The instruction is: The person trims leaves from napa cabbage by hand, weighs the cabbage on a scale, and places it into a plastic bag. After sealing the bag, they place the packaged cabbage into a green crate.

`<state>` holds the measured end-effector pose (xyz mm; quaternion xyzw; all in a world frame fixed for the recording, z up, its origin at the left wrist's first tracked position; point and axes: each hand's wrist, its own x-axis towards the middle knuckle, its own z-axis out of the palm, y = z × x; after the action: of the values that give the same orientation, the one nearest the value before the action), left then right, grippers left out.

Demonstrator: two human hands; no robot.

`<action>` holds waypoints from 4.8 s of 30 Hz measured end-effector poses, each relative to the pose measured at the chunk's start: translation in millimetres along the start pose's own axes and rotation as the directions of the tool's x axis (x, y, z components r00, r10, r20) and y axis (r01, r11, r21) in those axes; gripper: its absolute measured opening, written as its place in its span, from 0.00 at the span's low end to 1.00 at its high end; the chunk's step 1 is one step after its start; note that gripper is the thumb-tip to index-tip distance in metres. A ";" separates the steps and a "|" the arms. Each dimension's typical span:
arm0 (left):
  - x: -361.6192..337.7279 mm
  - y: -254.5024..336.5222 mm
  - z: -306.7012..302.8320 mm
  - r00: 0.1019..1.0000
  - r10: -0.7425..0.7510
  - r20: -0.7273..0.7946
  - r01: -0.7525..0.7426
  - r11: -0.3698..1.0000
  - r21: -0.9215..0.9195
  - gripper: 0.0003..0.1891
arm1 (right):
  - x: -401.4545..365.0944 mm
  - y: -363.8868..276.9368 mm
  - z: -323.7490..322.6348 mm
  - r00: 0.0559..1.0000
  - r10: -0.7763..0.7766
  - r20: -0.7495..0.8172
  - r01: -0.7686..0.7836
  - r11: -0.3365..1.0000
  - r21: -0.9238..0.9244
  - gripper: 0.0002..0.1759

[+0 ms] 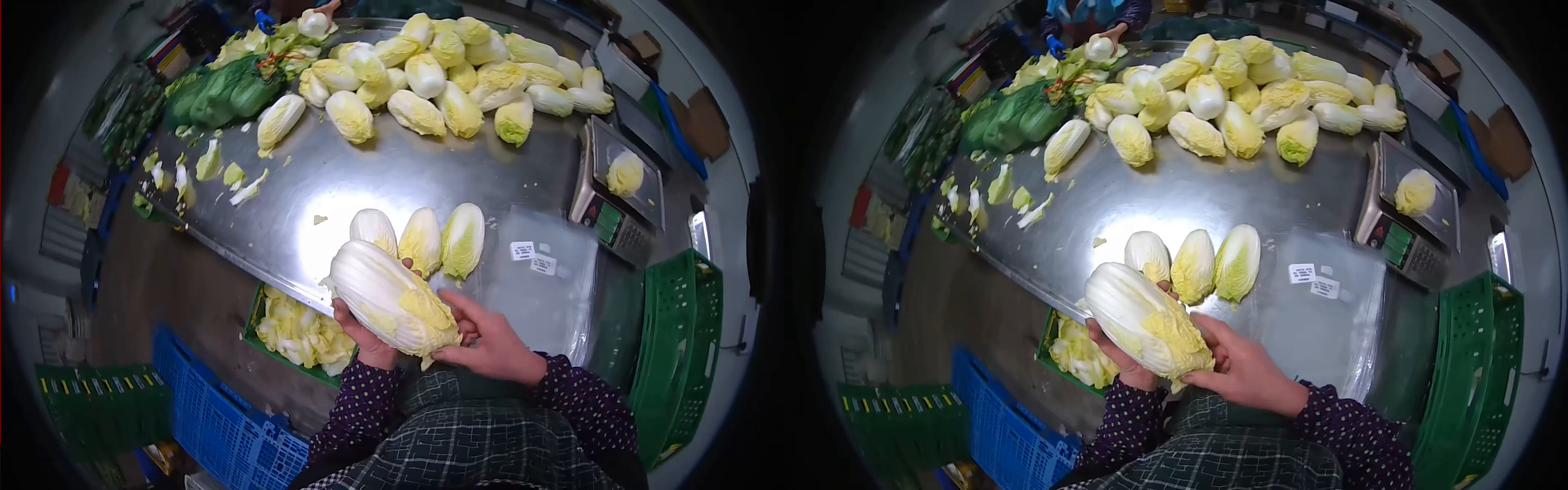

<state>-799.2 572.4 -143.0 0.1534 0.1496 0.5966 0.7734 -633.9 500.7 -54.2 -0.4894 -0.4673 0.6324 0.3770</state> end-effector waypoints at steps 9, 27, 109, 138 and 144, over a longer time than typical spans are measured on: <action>6.5 -3.5 3.5 0.998 -0.057 0.010 0.055 0.988 0.142 0.54 | 10.5 -14.1 -13.0 0.819 -0.559 -0.127 0.387 0.702 -0.598 0.22; -9.7 13.2 12.7 0.968 -0.251 -0.001 0.226 0.868 0.442 0.47 | 22.0 -23.4 -17.3 0.882 -0.470 0.014 0.367 0.670 -0.645 0.34; 1.9 -248.9 36.4 0.512 -0.658 0.553 -0.814 -0.165 0.557 0.28 | -76.0 39.3 -455.2 0.075 -0.779 -0.623 -0.777 0.346 -0.526 0.59; -36.4 -208.6 96.4 0.728 -0.684 -0.051 0.680 0.710 0.181 0.32 | -150.0 89.3 -104.0 0.555 -0.344 -0.758 0.126 0.935 -0.332 0.57; -47.9 -206.3 99.9 0.774 -0.632 0.030 0.575 0.723 0.384 0.31 | -153.7 103.5 -84.9 0.527 -0.158 -0.835 0.267 0.963 -0.014 0.57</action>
<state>-588.5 470.4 -135.7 0.2792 0.2340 0.2603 0.8942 -517.1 347.1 -119.7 -0.6455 -0.2530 0.3021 0.6543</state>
